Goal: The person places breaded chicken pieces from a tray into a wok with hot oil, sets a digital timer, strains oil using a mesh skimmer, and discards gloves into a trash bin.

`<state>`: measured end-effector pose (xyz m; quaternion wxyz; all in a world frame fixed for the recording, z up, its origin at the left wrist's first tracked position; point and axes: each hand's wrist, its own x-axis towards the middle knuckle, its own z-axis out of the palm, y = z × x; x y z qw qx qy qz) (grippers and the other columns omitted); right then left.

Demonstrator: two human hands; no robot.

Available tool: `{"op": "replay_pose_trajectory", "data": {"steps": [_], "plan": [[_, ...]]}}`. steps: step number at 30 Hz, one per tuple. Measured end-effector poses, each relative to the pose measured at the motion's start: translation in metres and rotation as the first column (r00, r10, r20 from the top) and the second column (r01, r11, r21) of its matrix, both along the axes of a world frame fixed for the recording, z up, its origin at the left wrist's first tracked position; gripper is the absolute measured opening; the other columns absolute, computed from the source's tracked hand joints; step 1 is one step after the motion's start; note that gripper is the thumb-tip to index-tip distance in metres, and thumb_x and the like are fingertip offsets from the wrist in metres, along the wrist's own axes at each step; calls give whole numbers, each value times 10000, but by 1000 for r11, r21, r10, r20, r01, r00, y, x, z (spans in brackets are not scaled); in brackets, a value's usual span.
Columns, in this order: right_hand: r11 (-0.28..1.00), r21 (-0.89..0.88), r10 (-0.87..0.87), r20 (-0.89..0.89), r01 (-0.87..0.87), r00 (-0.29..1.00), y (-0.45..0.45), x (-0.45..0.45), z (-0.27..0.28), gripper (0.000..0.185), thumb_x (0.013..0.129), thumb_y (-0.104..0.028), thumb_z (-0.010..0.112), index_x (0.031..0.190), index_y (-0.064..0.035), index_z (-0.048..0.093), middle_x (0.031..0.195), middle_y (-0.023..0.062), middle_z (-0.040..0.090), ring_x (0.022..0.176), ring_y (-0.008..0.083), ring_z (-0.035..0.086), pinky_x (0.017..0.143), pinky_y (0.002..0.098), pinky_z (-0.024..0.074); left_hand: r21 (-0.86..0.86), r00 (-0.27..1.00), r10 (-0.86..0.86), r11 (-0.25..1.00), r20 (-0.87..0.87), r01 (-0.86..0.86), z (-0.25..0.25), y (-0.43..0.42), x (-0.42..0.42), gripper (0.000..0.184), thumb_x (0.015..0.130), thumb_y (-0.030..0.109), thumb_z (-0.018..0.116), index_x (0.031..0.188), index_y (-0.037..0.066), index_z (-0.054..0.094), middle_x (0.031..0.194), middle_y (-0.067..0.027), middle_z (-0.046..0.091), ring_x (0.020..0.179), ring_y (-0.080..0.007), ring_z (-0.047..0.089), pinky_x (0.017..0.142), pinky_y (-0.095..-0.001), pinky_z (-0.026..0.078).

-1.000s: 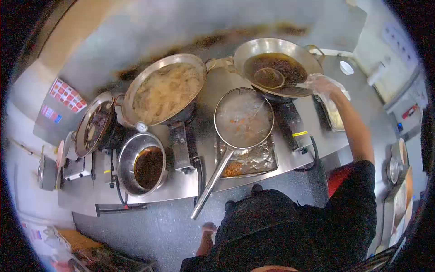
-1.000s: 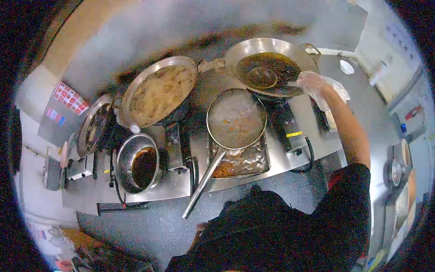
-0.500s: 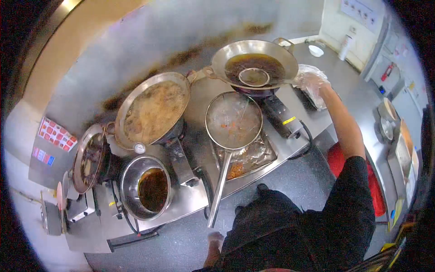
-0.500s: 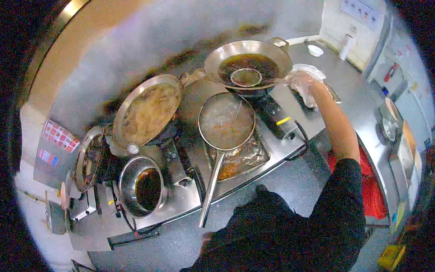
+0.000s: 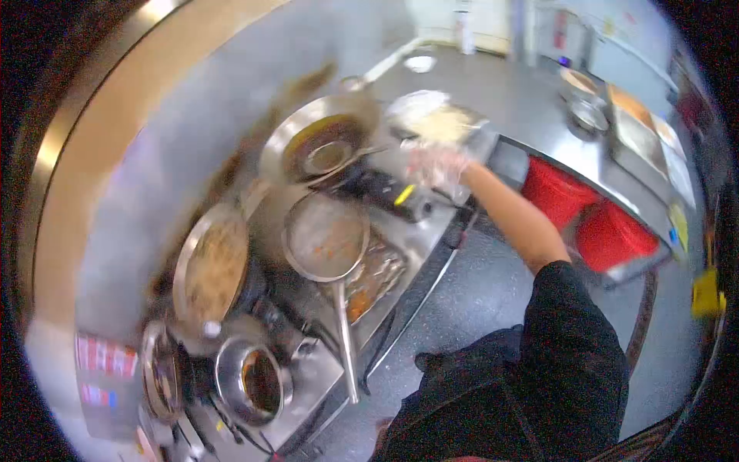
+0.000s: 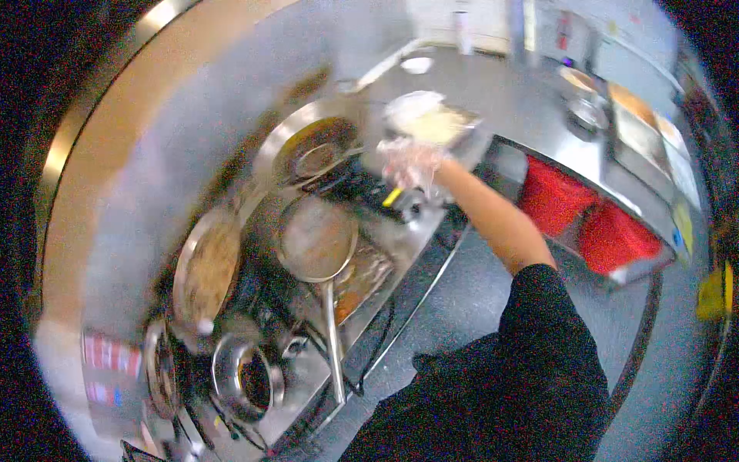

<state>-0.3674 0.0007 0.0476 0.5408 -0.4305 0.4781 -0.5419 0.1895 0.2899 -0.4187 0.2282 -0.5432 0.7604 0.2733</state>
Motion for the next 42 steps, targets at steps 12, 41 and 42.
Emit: {"op": "replay_pose_trajectory", "data": {"steps": [12,41,42], "plan": [[321,341,-409,-792,884,454,747,-170,-387,239,762,-214,531,931,-101,657,1056,95,608,952,278,567,829,422,429,100,834,-524,833,-172,544,27,-92,-394,257,771,314,566,792,71,647,810,-124,639,740,-292,601,604,-402,464],[33,50,-281,-958,998,57,830,-763,-283,272,739,-171,549,979,-59,612,946,177,618,919,325,582,818,394,449,-501,-155,-708,312,-689,807,171,328,-1295,302,816,118,527,1104,31,508,884,-103,583,607,-164,588,493,-275,482],[9,102,-524,-847,995,92,823,-755,-258,261,728,-196,597,938,-44,626,933,189,618,903,332,586,805,400,451,-768,-384,-777,190,-498,612,157,331,-1314,307,817,112,510,1116,46,504,839,-88,593,570,-151,583,461,-275,469]]}}
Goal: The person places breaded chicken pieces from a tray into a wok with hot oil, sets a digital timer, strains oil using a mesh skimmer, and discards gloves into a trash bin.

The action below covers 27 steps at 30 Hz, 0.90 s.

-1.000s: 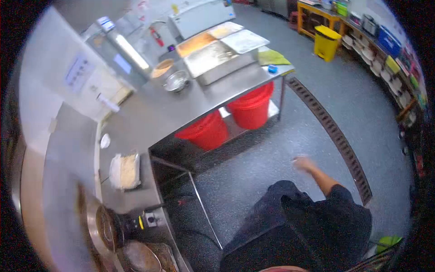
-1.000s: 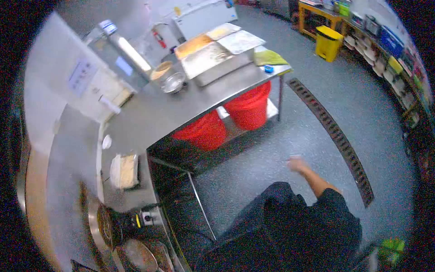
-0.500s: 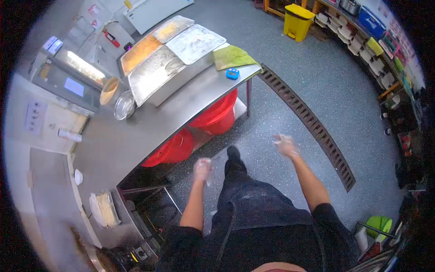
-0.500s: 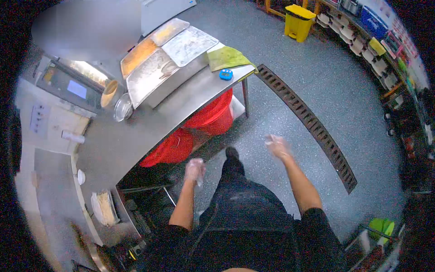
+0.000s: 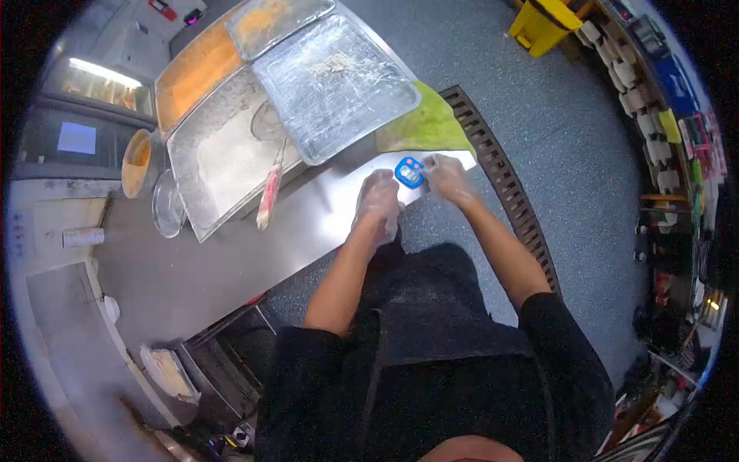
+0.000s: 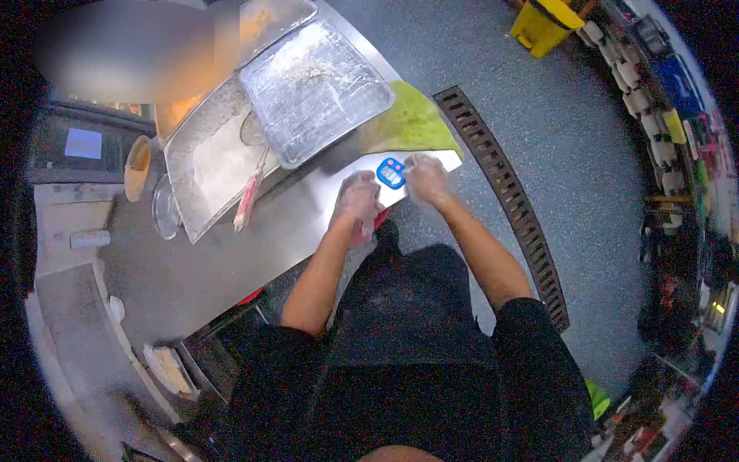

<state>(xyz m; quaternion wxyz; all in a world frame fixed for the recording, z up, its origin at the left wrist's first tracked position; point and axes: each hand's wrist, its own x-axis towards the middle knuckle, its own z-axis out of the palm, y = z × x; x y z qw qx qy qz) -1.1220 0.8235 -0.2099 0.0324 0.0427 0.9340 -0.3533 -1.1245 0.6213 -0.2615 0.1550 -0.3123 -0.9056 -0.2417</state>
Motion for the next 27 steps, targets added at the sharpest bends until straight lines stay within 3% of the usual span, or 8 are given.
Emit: {"op": "replay_pose_trajectory", "data": {"steps": [1,5,7,9,14,19,22,27], "plan": [[1000,-6,11,27,-11,1000,-5,5,6,261,728,-196,597,938,-44,626,933,189,618,903,332,586,805,400,451,223,863,64,954,501,-200,-7,5,-13,311,820,106,503,1123,38,502,852,-95,593,584,-145,583,479,-272,473],[995,-103,52,333,-18,941,-10,3,27,228,749,-212,599,896,-40,627,903,188,622,870,324,598,772,398,454,333,350,-103,632,931,-700,43,1,-27,334,823,129,501,1133,5,500,881,-104,594,613,-127,582,556,-255,482],[990,-140,66,395,-11,917,-4,-11,38,228,753,-211,597,897,-36,615,886,183,625,859,321,602,763,397,454,171,345,107,710,933,-683,51,-5,-23,352,819,142,522,1143,7,499,876,-99,594,614,-129,581,564,-262,482],[992,-110,89,258,-63,962,7,-29,44,233,756,-210,599,909,-35,583,850,175,626,848,318,604,745,399,451,-13,330,307,750,893,-662,65,5,-16,371,815,154,544,1153,9,499,871,-94,595,616,-132,580,572,-269,483],[943,-295,262,367,-155,893,33,-66,15,256,719,-161,638,932,-44,557,859,164,620,838,311,600,717,401,451,55,205,163,638,965,-768,77,48,-19,421,803,111,594,1202,35,485,878,-87,599,618,-119,567,574,-272,483],[807,-379,526,115,-452,842,41,-81,4,275,745,-65,609,1009,-7,558,859,144,611,826,249,596,729,351,455,93,138,49,520,989,-849,68,67,-16,263,838,105,572,1078,19,512,850,-78,596,614,-115,570,505,-253,477],[774,-236,614,50,-588,788,44,-84,11,313,731,-70,628,1033,-17,565,924,144,603,878,258,587,772,341,453,-88,36,181,629,983,-772,69,72,-6,219,835,115,578,1017,19,504,822,-77,597,615,-121,583,476,-253,477],[754,-274,632,55,-597,773,45,-69,-1,360,700,-76,671,1042,-15,577,1016,151,571,953,265,558,834,323,440,-69,26,157,570,987,-819,73,80,4,297,784,156,581,1055,57,511,788,-90,615,542,-147,586,523,-299,480]]}}
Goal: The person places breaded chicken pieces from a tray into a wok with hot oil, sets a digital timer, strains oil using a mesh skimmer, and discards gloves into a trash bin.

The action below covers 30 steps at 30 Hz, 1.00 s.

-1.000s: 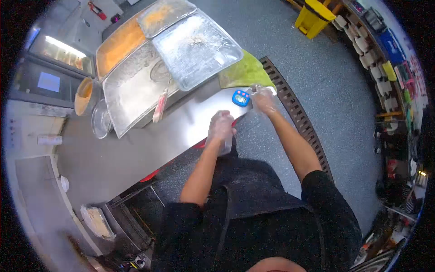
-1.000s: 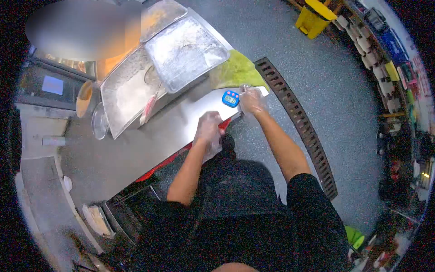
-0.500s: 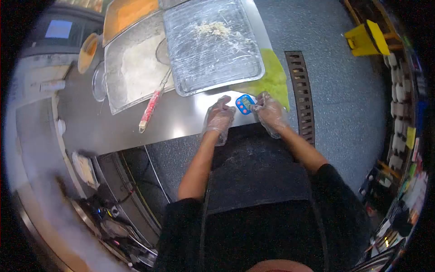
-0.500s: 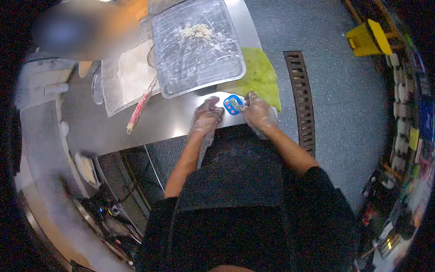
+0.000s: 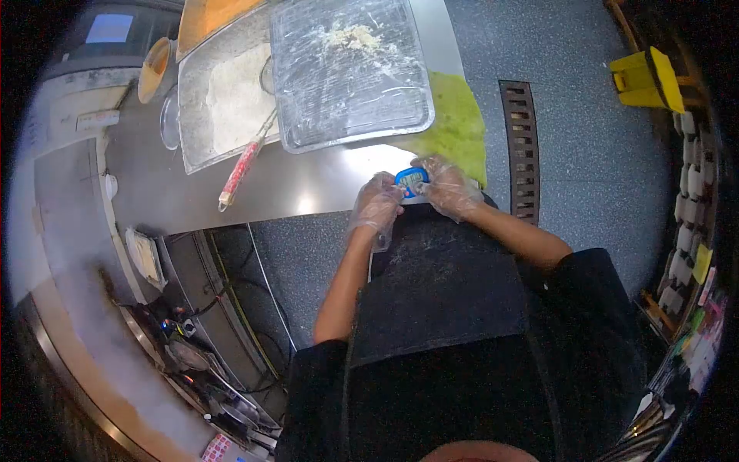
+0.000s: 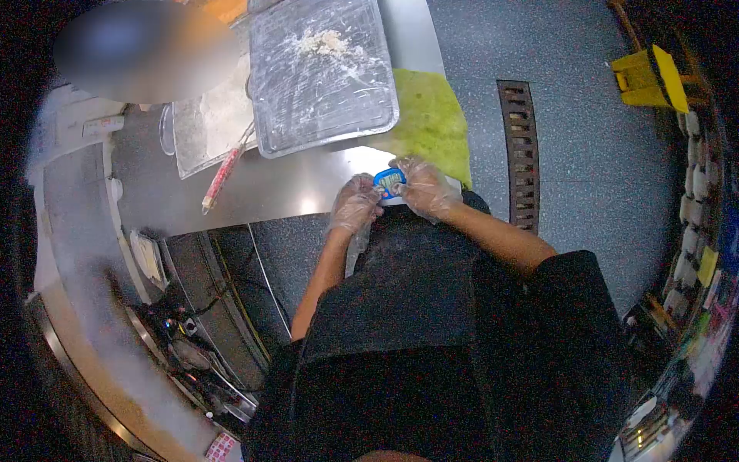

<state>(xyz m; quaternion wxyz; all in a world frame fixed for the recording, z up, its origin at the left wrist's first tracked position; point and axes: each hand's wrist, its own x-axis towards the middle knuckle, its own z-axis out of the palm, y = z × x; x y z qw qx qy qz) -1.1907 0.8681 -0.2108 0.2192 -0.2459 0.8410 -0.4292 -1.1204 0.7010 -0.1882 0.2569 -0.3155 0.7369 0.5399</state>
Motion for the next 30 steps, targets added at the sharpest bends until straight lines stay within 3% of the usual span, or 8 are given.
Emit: {"op": "replay_pose_trajectory", "data": {"steps": [2,4,5,7,10,19,22,30], "plan": [[1000,20,11,-26,-11,1000,-1,1,-1,384,691,-74,680,1055,-13,572,1035,156,561,969,266,549,852,322,435,9,1000,26,1000,-14,-26,-2,-2,1,326,778,162,591,1076,63,502,804,-91,619,562,-151,597,546,-304,485],[1000,-8,31,95,-31,995,-1,2,0,416,733,-154,647,1108,-4,546,1117,187,535,1067,321,487,942,375,371,-73,995,-72,995,-64,67,2,-5,2,340,776,150,587,1089,53,497,825,-105,622,660,-197,621,635,-328,491],[999,-4,37,92,-37,995,-2,3,-1,416,733,-154,647,1108,-4,546,1117,187,535,1067,321,487,942,375,371,-70,996,-66,996,-67,61,6,-6,1,340,776,150,587,1089,53,497,825,-105,622,660,-197,621,635,-328,491],[999,28,42,46,-44,998,-2,8,-2,430,729,-129,651,1126,-15,534,1130,180,523,1074,326,479,952,377,362,-295,957,-259,932,-128,212,13,-5,-1,365,770,126,619,1104,44,497,915,-134,627,781,-237,631,699,-322,498],[997,69,39,4,-39,999,-3,13,4,453,730,-117,648,1152,-27,512,1134,180,512,1083,333,467,956,391,355,-300,955,-263,930,-136,213,19,-5,-1,391,748,135,629,1108,56,496,946,-158,622,885,-289,610,800,-354,473],[997,64,67,-245,-53,967,-5,26,-5,534,683,-69,651,1185,-34,476,1141,180,501,1071,338,464,956,408,349,-353,931,-308,908,-193,227,10,-6,6,364,778,140,595,1116,65,483,949,-198,610,898,-331,596,795,-400,463],[998,0,61,-293,-63,954,-4,26,-3,556,679,-64,660,1200,-42,465,1133,176,503,1067,333,463,951,411,353,-282,932,-281,935,-227,214,-1,-8,9,364,781,151,598,1115,65,481,954,-206,605,924,-351,582,802,-415,457],[997,57,56,-236,-44,970,-2,28,0,582,677,-54,669,1218,-53,453,1153,167,480,1077,331,456,945,404,361,-366,922,-313,905,-230,216,-2,-4,13,348,797,170,586,1109,60,477,986,-200,599,957,-351,569,824,-424,448]]}}
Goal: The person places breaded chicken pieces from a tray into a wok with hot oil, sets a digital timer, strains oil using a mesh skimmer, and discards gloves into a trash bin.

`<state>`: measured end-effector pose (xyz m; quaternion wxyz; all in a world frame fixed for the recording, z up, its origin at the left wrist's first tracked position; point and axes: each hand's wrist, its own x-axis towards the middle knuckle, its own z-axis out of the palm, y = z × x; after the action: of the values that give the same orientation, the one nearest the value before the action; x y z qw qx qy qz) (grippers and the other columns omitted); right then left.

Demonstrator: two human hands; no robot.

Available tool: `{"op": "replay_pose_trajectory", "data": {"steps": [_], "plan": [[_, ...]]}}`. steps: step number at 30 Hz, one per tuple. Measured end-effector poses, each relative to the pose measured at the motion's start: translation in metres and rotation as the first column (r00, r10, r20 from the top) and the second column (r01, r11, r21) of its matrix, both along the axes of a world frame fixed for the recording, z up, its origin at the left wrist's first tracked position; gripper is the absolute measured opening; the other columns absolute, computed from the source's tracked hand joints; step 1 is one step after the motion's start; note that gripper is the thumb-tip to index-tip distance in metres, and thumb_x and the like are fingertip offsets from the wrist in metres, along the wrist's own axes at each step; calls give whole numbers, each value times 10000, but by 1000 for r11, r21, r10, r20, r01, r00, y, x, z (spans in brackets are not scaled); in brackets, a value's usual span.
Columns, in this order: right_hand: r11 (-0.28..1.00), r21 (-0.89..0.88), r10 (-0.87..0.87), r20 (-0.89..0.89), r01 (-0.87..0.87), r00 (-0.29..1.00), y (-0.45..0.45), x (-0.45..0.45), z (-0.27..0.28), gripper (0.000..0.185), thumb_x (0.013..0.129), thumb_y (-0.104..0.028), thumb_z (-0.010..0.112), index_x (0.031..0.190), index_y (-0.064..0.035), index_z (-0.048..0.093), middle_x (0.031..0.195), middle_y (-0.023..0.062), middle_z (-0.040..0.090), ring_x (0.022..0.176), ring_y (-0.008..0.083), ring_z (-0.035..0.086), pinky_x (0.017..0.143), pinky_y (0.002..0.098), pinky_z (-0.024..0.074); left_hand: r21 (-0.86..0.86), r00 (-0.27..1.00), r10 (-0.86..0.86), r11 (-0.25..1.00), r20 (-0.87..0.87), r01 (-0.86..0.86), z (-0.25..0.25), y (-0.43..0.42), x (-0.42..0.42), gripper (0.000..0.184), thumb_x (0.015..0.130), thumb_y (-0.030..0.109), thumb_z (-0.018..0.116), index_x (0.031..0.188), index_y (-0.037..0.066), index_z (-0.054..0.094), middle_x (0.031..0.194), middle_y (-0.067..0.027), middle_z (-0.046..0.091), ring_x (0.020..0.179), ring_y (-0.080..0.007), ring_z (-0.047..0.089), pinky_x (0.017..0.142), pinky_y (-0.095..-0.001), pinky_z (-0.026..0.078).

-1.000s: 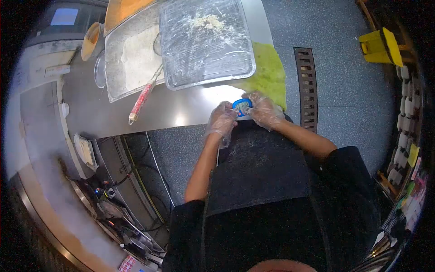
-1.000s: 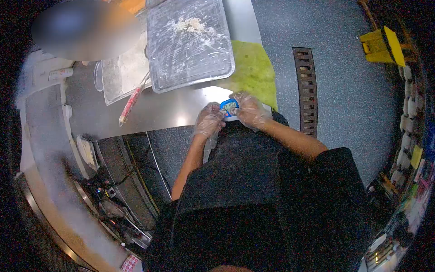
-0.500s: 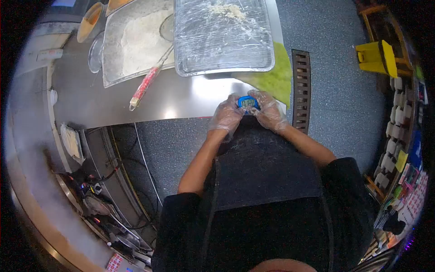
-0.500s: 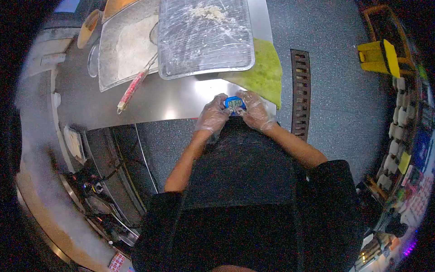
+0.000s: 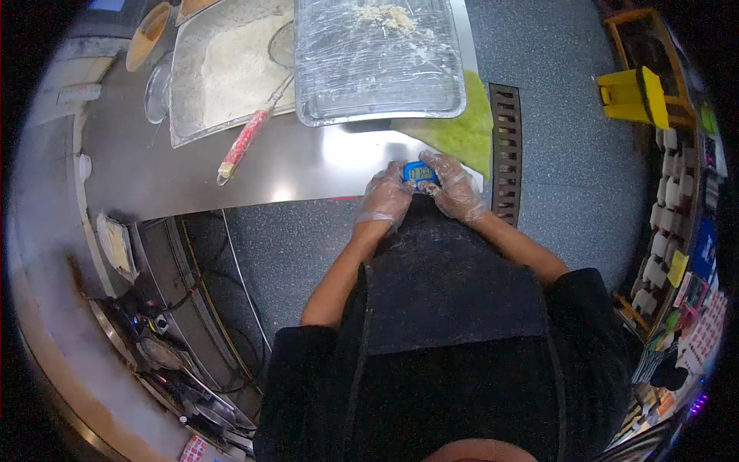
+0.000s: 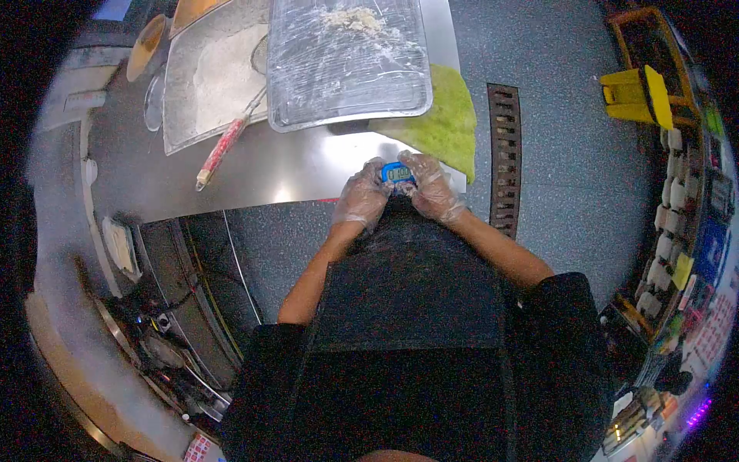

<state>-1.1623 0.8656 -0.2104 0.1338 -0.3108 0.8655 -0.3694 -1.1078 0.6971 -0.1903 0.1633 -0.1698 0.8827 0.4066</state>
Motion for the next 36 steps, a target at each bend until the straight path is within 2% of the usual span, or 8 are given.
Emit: {"op": "replay_pose_trajectory", "data": {"steps": [5,14,17,19,22,23,25,36], "plan": [[1000,-5,-3,-21,3,1000,3,-1,2,551,709,-113,706,1210,-62,482,1170,167,513,1089,322,488,948,381,380,-18,1000,6,1000,29,-6,14,2,-2,339,803,185,584,1105,75,479,989,-194,601,957,-357,568,832,-429,448],[995,-96,30,89,-22,996,15,-7,0,500,742,-25,633,1214,-43,472,1180,177,503,1104,321,479,961,378,370,-102,994,-4,995,111,15,21,11,-9,377,802,179,583,1153,89,478,1016,-187,599,963,-349,568,830,-415,450],[992,-114,44,-41,-49,998,18,-12,-7,530,701,18,617,1207,-32,465,1119,204,521,1040,365,507,909,406,397,-152,996,-66,985,61,75,26,16,-12,395,801,173,581,1173,93,474,1035,-178,595,980,-345,561,841,-410,444],[997,-50,52,-6,-52,999,19,-13,-1,498,720,-11,614,1197,-26,473,1129,207,518,1056,357,504,912,396,401,-179,997,-73,981,-12,69,22,18,-9,414,803,194,549,1200,113,466,1049,-200,584,993,-359,550,857,-434,429],[998,29,60,83,-62,995,23,-18,9,478,733,-47,611,1190,-19,474,1123,211,518,1053,355,506,918,389,403,-169,998,-61,984,-9,59,23,25,-13,407,792,190,562,1186,119,485,1060,-185,584,1007,-341,547,867,-414,429],[998,18,66,80,-68,995,24,-21,8,478,733,-47,611,1190,-19,474,1123,211,518,1053,355,506,918,389,403,-180,998,-56,982,-10,53,20,25,-14,407,792,190,562,1186,119,485,1060,-185,584,1007,-341,547,867,-414,429],[994,-31,105,99,-102,990,26,-24,5,448,741,-81,614,1165,-15,486,1112,213,519,1043,356,508,912,397,405,-56,998,19,998,56,-16,15,25,-16,391,766,167,589,1147,112,522,1078,-170,581,1017,-327,544,872,-392,429],[971,60,213,219,-231,952,29,-40,21,452,772,-138,608,1184,-3,481,1163,199,499,1085,330,487,956,375,364,-84,996,83,993,36,-80,17,33,-18,432,725,137,630,1143,80,541,1131,-133,571,1063,-272,535,917,-344,409]]}}
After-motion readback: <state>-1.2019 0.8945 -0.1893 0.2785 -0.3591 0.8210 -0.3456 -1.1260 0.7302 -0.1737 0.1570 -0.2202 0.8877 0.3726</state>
